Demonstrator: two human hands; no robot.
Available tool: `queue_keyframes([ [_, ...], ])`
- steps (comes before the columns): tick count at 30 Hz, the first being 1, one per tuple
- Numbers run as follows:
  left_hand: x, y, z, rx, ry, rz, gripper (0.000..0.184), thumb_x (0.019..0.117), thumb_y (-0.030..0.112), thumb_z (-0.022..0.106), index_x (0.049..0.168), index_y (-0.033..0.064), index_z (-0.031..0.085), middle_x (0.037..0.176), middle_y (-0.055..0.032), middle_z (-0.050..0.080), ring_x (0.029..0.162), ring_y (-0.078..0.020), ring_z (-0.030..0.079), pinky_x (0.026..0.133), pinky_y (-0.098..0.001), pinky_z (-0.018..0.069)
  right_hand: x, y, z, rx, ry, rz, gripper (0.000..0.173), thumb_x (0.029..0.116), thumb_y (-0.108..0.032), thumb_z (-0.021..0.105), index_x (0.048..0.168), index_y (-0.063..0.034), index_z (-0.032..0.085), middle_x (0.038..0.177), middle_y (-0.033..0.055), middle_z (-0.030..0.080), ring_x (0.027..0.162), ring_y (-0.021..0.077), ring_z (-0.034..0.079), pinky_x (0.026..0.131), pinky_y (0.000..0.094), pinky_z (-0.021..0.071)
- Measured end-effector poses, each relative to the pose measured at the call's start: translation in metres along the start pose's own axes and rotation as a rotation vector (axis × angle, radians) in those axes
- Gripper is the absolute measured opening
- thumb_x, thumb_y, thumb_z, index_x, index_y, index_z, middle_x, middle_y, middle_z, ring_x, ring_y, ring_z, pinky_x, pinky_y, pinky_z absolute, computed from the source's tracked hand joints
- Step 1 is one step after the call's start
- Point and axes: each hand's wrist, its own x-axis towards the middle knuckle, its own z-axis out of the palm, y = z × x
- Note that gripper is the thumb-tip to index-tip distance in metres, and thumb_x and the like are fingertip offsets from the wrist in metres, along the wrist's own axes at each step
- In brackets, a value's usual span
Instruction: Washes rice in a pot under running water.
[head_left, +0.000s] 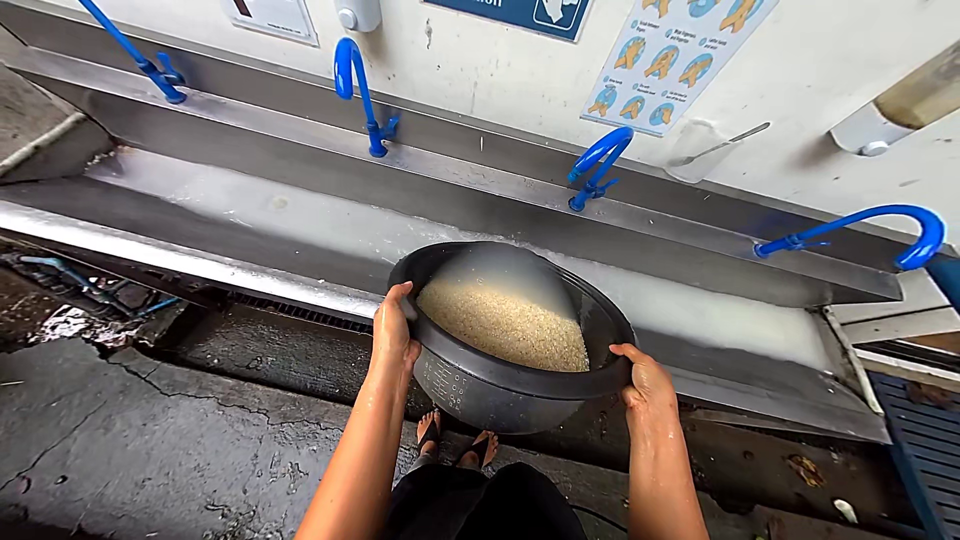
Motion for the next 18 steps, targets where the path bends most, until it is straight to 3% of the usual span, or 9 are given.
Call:
queue_keyframes([
  [18,0.0,0.011,0.01,-0.049,-0.084,0.0,0.019,0.1026,0.02,0.052,0.113,0.0078,0.061,0.096,-0.0089,0.069,0.088,-0.0175,0.07,0.075,-0.0356,0.0586,-0.001,-0.013,0.004,0.082,-0.035,0.005,0.017,0.087,0.007,0.065,0.102,0.0014,0.06,0.088,0.0128,0.064,0.075,0.0185,0.064,0.064,0.0351,0.0571],
])
